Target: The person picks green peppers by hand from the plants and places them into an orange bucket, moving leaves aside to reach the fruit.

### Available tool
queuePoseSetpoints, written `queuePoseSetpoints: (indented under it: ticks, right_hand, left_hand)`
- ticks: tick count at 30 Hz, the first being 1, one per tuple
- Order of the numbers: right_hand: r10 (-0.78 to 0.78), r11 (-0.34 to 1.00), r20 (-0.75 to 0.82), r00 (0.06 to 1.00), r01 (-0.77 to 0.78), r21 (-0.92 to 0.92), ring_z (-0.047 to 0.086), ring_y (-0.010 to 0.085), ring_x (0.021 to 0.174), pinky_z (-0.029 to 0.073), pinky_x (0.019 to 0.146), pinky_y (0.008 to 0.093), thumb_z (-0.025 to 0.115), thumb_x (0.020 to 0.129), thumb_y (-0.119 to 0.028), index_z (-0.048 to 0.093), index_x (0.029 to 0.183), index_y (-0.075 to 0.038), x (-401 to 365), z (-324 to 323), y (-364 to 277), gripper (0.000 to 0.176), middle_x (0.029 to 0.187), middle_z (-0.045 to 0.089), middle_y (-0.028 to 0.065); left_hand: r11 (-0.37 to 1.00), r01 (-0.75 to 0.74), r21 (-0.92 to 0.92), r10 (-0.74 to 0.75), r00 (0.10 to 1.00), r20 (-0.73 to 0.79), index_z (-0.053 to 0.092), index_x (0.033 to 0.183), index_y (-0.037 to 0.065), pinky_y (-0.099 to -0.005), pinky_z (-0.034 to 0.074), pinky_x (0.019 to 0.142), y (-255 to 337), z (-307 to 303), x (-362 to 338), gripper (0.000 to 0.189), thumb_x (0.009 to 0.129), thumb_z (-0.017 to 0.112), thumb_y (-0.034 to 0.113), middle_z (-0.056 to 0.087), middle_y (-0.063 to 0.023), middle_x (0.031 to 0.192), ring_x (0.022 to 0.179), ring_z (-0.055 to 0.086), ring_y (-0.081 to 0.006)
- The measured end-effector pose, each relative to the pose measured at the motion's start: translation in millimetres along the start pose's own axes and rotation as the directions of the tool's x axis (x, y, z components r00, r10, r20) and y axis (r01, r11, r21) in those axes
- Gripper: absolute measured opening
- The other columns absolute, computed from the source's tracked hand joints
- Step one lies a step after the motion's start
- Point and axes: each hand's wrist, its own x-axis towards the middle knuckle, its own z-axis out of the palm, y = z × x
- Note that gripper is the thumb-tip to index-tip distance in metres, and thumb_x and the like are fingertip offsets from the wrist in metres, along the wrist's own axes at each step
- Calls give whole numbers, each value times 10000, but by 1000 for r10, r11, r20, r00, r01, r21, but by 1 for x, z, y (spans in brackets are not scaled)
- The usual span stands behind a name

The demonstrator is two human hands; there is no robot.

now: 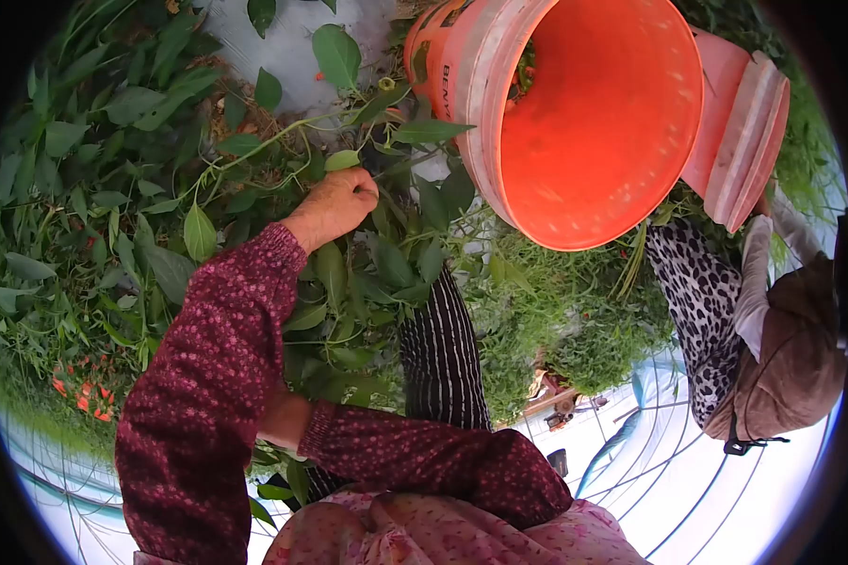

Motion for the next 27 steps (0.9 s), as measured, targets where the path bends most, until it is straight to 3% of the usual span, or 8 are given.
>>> queuePoseSetpoints:
  ticks: [2, 7, 9, 13, 15, 20, 22, 27]
  right_hand:
    - [-21, 1000, 20, 1000, 22, -2, 330, 274, 1290, 213, 1102, 407, 403, 917, -305, 393, 1337, -112, 1, 1, 0, 462, 1391, 364, 121]
    - [-13, 1000, 45, 999, 13, 9, 323, 272, 1297, 209, 1106, 408, 402, 920, -302, 386, 1344, -114, 0, 8, -3, 464, 1399, 356, 119]
    - [6, 1000, 52, 999, -7, 25, 321, 272, 1299, 211, 1106, 407, 403, 921, -304, 382, 1346, -114, 5, 6, -1, 466, 1400, 354, 118]
    - [26, 998, 67, 997, -29, 50, 317, 271, 1301, 213, 1105, 405, 405, 922, -308, 376, 1350, -114, 5, 22, 0, 470, 1403, 350, 116]
    - [27, 997, 78, 997, -33, 70, 316, 270, 1302, 214, 1105, 405, 407, 923, -310, 372, 1352, -114, 7, 21, 1, 472, 1405, 348, 114]
    - [42, 992, 89, 995, -52, 117, 311, 269, 1305, 217, 1104, 403, 409, 925, -315, 363, 1356, -114, 1, 17, 6, 478, 1408, 343, 112]
    - [48, 990, 94, 994, -60, 127, 309, 269, 1306, 219, 1104, 402, 410, 926, -316, 360, 1358, -114, 0, 20, 7, 480, 1410, 341, 111]
    - [56, 984, 125, 991, -76, 160, 305, 268, 1309, 222, 1103, 401, 413, 928, -321, 351, 1363, -114, -9, 10, 13, 486, 1413, 336, 108]
  left_hand:
    - [903, -27, 430, 131, 968, -214, 554, 932, 58, -318, 456, 676, -11, -8, 0, 126, 812, 517, 67, 537, -46, 741, 691, 554, -193]
    - [869, -129, 478, 217, 967, -135, 547, 987, 80, -339, 453, 790, -7, 31, 2, 238, 763, 510, 8, 559, -79, 934, 850, 567, -246]
    - [560, -411, 719, 561, 827, 35, 551, 1022, 80, -361, 462, 846, -7, 50, 9, 298, 741, 519, -15, 549, -72, 1030, 934, 565, -254]
    - [481, -498, 722, 551, 812, 192, 553, 1050, 57, -385, 474, 861, 3, 63, 2, 323, 733, 544, -4, 552, -91, 1045, 981, 562, -266]
    - [381, -388, 839, 282, 913, 295, 562, 1034, 27, -376, 484, 842, 13, 63, -11, 293, 741, 555, 12, 550, -124, 1024, 970, 568, -277]
    - [447, -385, 807, 335, 909, 247, 576, 961, -24, -382, 511, 781, 10, 62, -30, 226, 741, 558, 26, 552, -160, 961, 910, 590, -290]
    - [354, -425, 833, 423, 867, 263, 572, 941, -40, -383, 522, 737, 10, 66, -27, 212, 741, 552, 27, 570, -169, 916, 857, 610, -300]
    - [306, -525, 794, 434, 819, 375, 587, 880, -39, -368, 530, 692, 8, 66, -22, 186, 704, 560, 13, 589, -182, 843, 778, 632, -308]
